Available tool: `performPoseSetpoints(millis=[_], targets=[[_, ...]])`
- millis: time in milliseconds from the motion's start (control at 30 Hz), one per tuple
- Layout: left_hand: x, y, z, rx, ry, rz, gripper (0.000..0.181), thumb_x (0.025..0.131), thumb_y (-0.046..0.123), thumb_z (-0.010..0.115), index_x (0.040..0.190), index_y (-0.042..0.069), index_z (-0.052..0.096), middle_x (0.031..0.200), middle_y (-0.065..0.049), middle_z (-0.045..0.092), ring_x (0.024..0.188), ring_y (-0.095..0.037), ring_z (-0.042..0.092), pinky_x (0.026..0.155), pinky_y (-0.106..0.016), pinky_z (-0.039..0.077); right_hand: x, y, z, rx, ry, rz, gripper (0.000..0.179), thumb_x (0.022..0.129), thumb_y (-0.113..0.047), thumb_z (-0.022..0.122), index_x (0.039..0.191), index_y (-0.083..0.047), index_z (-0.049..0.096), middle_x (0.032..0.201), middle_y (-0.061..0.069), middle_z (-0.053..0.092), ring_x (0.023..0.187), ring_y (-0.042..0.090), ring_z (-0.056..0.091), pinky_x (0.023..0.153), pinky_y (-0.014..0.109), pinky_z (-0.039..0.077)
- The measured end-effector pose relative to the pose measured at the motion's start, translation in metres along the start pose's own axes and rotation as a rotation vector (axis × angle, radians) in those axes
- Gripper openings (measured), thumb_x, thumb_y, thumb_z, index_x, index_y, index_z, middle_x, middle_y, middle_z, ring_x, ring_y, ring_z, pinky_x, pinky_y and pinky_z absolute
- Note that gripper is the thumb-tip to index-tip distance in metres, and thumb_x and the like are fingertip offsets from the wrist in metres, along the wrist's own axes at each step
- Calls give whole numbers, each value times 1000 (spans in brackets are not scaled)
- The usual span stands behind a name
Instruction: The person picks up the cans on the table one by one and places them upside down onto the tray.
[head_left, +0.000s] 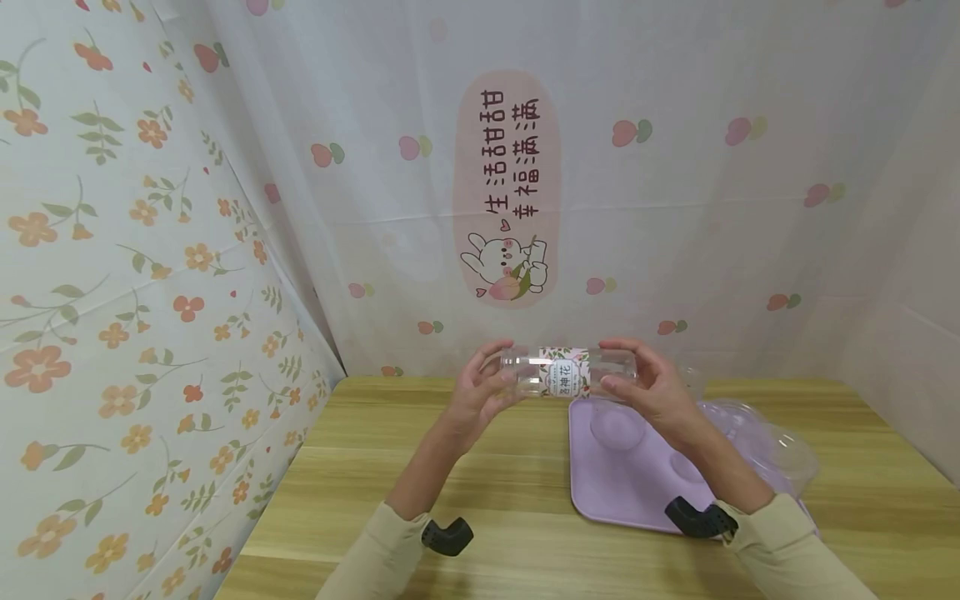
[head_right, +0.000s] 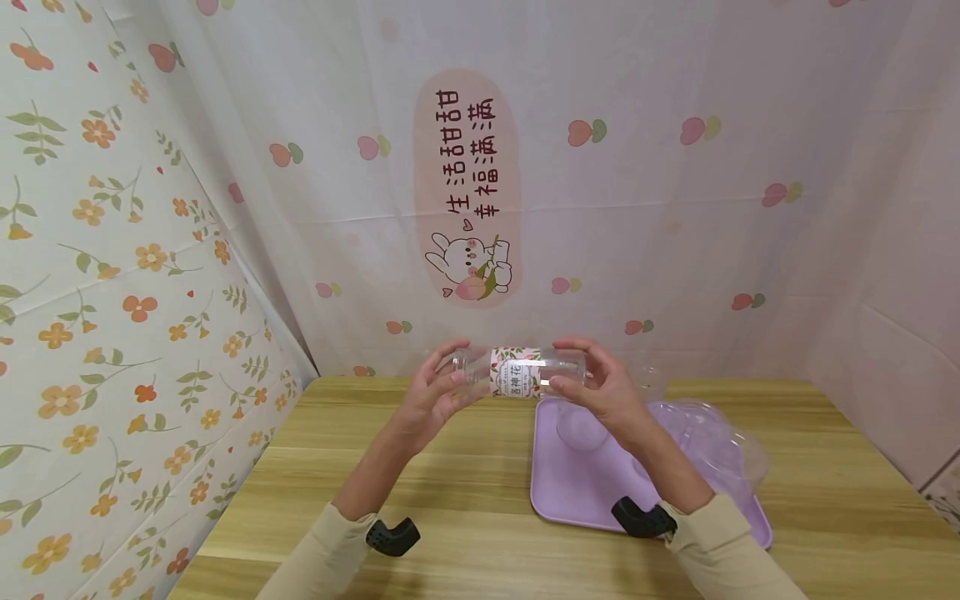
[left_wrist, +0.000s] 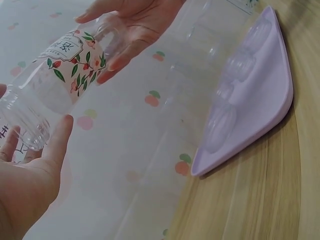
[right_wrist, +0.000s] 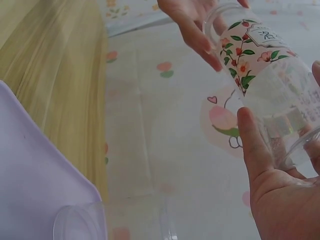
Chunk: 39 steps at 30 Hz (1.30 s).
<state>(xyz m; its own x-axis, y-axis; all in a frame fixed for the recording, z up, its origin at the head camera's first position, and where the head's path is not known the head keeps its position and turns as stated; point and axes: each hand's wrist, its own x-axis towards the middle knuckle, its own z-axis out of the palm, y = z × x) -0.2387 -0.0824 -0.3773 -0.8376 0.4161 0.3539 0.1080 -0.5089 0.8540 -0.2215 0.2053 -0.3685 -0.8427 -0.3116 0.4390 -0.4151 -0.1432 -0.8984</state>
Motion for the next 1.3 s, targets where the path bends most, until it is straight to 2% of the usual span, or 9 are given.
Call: performPoseSetpoints(millis=[200, 300, 467, 600, 733, 933, 1100, 1300], targets=[[-3, 1, -6, 0, 0, -3, 58, 96, 7, 57, 149, 1, 35, 148, -23, 42, 137, -53, 37, 103, -50, 46, -2, 0, -4, -13, -8, 1, 47, 96, 10, 62, 139, -8, 55, 143, 15, 38, 105, 21, 68, 88, 41, 57], [-5, 2, -9, 10, 27, -14, 60, 95, 8, 60, 150, 0, 36, 147, -20, 43, 134, -47, 43, 103, -51, 46, -3, -1, -7, -20, -6, 7, 47, 97, 10, 61, 140, -8, 55, 141, 13, 41, 105, 23, 68, 89, 44, 56], [-8, 4, -13, 25, 33, -19, 63, 97, 8, 60, 151, -6, 30, 151, -26, 38, 128, -37, 49, 104, -51, 45, -7, -3, -12, -53, 6, 21, 47, 97, 7, 62, 141, -9, 54, 142, 13, 41, 106, 24, 68, 90, 44, 55], [-10, 4, -17, 22, 5, -10, 57, 100, 3, 53, 150, -9, 27, 152, -31, 35, 132, -46, 45, 105, -52, 43, -10, -5, -15, -67, 17, 25, 47, 97, 6, 63, 141, -9, 54, 145, 12, 39, 104, 23, 68, 87, 39, 57], [-11, 5, -19, 12, -7, -2, 51, 102, 1, 49, 148, -7, 31, 151, -31, 37, 135, -52, 40, 105, -54, 43, -12, -5, -19, -51, 10, 20, 48, 97, 8, 63, 141, -6, 53, 145, 10, 39, 101, 24, 69, 85, 38, 58], [-13, 5, -24, 6, 3, -14, 49, 102, 5, 54, 146, -5, 35, 151, -35, 33, 133, -47, 46, 105, -54, 43, -14, -5, -23, -50, -2, 29, 48, 97, 8, 63, 141, -7, 53, 143, 11, 42, 100, 25, 69, 85, 38, 58], [-15, 6, -27, 22, 12, -11, 49, 102, 2, 49, 147, -8, 32, 152, -36, 31, 134, -52, 42, 105, -54, 43, -13, -7, -25, -66, 11, 45, 49, 96, 8, 64, 142, -6, 52, 138, 16, 45, 105, 31, 66, 85, 38, 58], [-16, 8, -28, 41, 18, -18, 46, 103, -1, 43, 147, -8, 32, 151, -35, 33, 134, -53, 40, 105, -54, 43, -15, -8, -29, -99, 20, 33, 49, 96, 8, 64, 141, -6, 53, 136, 13, 49, 104, 21, 65, 83, 35, 59]])
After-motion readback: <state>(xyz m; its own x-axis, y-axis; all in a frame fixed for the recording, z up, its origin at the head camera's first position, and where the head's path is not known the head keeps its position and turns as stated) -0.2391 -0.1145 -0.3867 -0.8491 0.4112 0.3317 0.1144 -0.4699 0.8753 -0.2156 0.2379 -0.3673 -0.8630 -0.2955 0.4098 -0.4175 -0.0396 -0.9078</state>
